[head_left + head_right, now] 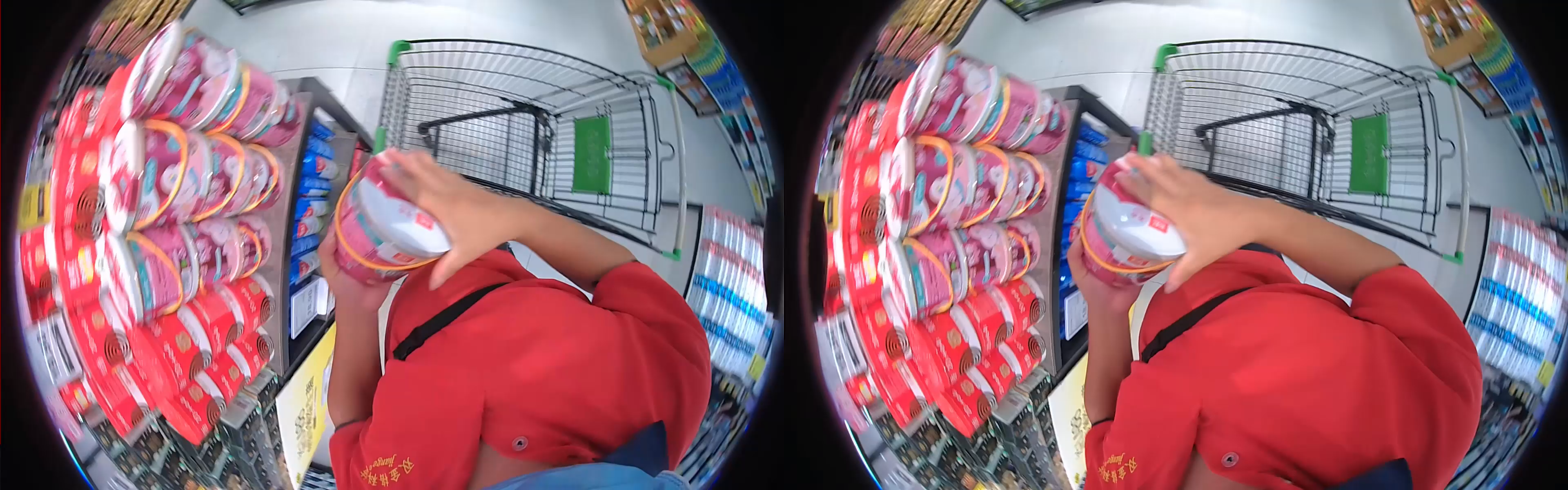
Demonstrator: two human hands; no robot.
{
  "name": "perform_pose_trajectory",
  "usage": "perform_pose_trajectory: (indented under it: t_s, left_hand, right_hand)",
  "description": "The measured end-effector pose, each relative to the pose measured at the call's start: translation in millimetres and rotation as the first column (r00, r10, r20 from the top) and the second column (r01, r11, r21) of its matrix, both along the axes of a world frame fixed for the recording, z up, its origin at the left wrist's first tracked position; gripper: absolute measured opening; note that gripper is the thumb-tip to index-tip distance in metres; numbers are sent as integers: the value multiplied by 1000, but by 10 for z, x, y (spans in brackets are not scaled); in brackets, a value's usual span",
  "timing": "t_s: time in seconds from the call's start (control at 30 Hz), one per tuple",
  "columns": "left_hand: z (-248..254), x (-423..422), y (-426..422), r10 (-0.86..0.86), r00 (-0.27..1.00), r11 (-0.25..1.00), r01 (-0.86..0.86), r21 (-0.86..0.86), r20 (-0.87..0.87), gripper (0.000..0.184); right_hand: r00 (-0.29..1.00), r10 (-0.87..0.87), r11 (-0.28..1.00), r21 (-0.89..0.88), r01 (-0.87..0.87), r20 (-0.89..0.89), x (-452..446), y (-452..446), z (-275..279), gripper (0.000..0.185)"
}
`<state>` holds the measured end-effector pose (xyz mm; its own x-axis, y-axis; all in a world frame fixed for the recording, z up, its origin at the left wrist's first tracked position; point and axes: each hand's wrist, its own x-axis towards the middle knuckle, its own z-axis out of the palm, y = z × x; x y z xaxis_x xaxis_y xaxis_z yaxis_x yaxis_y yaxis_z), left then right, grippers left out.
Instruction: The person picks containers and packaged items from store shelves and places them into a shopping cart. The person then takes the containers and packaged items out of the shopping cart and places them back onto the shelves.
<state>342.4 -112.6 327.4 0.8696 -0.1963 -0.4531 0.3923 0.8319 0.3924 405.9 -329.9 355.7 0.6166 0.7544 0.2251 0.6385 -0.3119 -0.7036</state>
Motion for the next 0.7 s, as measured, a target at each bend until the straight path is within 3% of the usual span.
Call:
perform_pose_trajectory:
  t_s: [0.07,0.23,0.3,0.33,0.37,0.43,0.5,0.53,0.57,0.6,0.63,0.7]
  left_hand:
    - [-131,-47,-20,-3,1000,999,3,50,-18,68]
    - [-167,50,-149,-44,999,989,43,139,4,75]
    - [-204,130,-203,-72,997,981,74,182,-15,74]
    - [-210,172,-245,-87,996,972,89,215,-21,75]
    - [-196,215,-305,-81,996,971,86,222,-31,75]
    - [-133,303,-435,-115,993,949,116,293,-18,79]
    - [-169,299,-430,-171,984,949,178,259,-50,83]
    - [-280,287,-398,-237,971,938,227,263,9,84]
    - [-346,280,-373,-297,952,925,269,269,70,84]
    - [-351,265,-333,-348,934,848,276,452,82,85]
    - [-369,228,-276,-327,942,853,261,453,74,85]
    - [-471,99,-118,-357,933,646,284,708,-48,84]
  right_hand:
    - [978,-22,1000,-9,21,-206,-20,-4,-128,139]
    - [950,-113,993,7,121,-290,25,-79,-361,133]
    - [942,-112,967,183,176,-317,124,-96,-540,124]
    - [964,-128,951,247,186,-235,174,-146,-608,118]
    - [962,-120,950,252,183,-245,209,-200,-680,118]
    - [830,-17,878,389,279,-558,275,-319,-771,122]
    - [635,143,708,527,470,-759,331,-485,-769,117]
    - [607,76,708,471,526,-791,379,-630,-890,113]
    - [483,85,614,428,664,-871,403,-748,-964,106]
    - [391,175,509,423,749,-904,454,-892,-1122,98]
    - [374,135,457,392,798,-918,493,-992,-1130,95]
    - [321,-27,416,281,865,-947,650,-1111,-1179,92]
